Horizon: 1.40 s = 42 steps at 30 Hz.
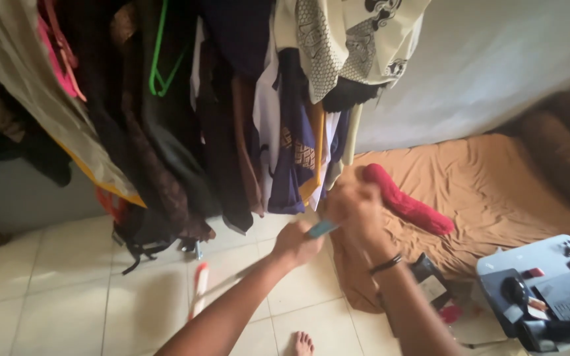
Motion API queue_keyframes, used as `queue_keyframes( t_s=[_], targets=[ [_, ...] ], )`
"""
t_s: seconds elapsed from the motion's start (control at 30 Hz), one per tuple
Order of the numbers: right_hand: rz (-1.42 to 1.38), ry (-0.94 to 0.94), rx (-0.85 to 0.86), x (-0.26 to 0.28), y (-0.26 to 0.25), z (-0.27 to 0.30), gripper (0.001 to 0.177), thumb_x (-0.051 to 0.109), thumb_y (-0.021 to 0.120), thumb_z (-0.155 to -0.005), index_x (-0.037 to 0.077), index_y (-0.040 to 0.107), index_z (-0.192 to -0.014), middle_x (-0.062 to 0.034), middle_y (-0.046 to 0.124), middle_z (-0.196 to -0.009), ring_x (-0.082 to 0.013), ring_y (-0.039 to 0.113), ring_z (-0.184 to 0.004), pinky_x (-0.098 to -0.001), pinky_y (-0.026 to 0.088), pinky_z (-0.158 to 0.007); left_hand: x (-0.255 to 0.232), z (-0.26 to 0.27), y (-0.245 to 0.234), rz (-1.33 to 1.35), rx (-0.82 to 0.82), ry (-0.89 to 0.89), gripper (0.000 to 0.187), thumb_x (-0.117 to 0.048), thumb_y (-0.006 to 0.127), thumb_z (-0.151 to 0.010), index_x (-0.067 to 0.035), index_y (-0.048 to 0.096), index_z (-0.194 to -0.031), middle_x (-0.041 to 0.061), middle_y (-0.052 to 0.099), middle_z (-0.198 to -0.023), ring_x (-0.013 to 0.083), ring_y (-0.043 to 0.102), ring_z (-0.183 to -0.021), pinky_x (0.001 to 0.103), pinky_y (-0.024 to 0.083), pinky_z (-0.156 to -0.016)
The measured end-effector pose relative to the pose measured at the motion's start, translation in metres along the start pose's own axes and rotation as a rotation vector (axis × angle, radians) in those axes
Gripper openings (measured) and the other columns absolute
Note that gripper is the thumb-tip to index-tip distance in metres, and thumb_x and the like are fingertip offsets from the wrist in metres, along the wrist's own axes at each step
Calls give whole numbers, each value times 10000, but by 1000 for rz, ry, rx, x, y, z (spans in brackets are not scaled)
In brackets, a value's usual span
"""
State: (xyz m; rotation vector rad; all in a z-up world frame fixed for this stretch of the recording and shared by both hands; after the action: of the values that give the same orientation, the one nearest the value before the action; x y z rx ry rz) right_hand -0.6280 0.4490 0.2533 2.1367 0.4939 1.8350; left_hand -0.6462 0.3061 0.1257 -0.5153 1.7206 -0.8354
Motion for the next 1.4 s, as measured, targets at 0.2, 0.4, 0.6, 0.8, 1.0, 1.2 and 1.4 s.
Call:
queue_keyframes(
  t_s=[0.2, 0.4, 0.6, 0.8, 1.0, 1.2, 1.4],
  targets=[
    [149, -141, 146, 65, -17, -52, 420, 41, 603, -982, 50, 453, -589, 1, 449, -552, -91, 420, -475, -285, 351, -469, -89, -65, -20, 283, -1, 112, 316, -295, 644, -873, -5, 705, -765, 191, 705, -708, 319, 737, -701, 462, 566, -678],
    [499, -253, 137, 30, 21, -65, 120, 74, 598, -808, 12, 690, -763, 21, 640, -666, -46, 585, -605, -229, 480, -522, -1, -117, 95, -292, -414, 445, 381, -163, 438, -1043, -3, 312, -1365, 64, 410, -1251, 113, 445, -1146, 187, 395, -922],
    [317, -239, 247, 1, 7, -83, 183, 51, 575, -828, -23, 634, -671, -1, 576, -640, -76, 506, -568, -251, 386, -487, 49, -118, 101, -744, -181, 324, 79, -102, 595, -1005, -49, 644, -1036, 104, 676, -980, 243, 690, -915, 379, 524, -765],
    [129, -96, 183, -18, 4, -94, 250, 20, 557, -843, 6, 551, -593, -26, 543, -555, -101, 486, -464, -269, 377, -416, 2, -67, -9, 171, -247, -97, 323, -257, 662, -889, 2, 686, -698, 226, 674, -661, 384, 718, -689, 441, 536, -594],
    [218, -58, 116, 3, -6, -98, 252, -5, 562, -833, -6, 584, -582, -35, 558, -545, -105, 510, -459, -266, 388, -418, -28, -74, -11, 140, -327, -4, 235, -226, 633, -900, -28, 710, -798, 217, 679, -690, 393, 710, -700, 444, 538, -595],
    [339, -192, 162, 51, 19, -99, 304, 33, 585, -880, -7, 563, -580, -20, 525, -546, -86, 452, -473, -258, 326, -429, -37, -117, 16, 273, -386, 13, 253, -242, 701, -897, -18, 704, -780, 179, 707, -709, 321, 740, -692, 427, 543, -593],
    [491, -406, 207, 8, 57, -81, 238, 43, 641, -848, -1, 550, -633, 19, 477, -586, -56, 445, -586, -253, 347, -480, 4, -95, 23, 860, -488, 113, 139, -197, 680, -911, -90, 647, -993, 25, 676, -925, 152, 675, -848, 348, 545, -696]
  ],
)
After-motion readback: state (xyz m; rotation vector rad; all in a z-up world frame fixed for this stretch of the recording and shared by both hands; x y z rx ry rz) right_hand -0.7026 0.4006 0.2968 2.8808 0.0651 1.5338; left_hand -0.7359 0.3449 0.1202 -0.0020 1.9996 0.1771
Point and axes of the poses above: each hand's wrist, its own z-axis away from the middle knuckle, its own y-axis out of the palm, x = y × z, the point moved 4 cm from there along -z, towards the middle knuckle
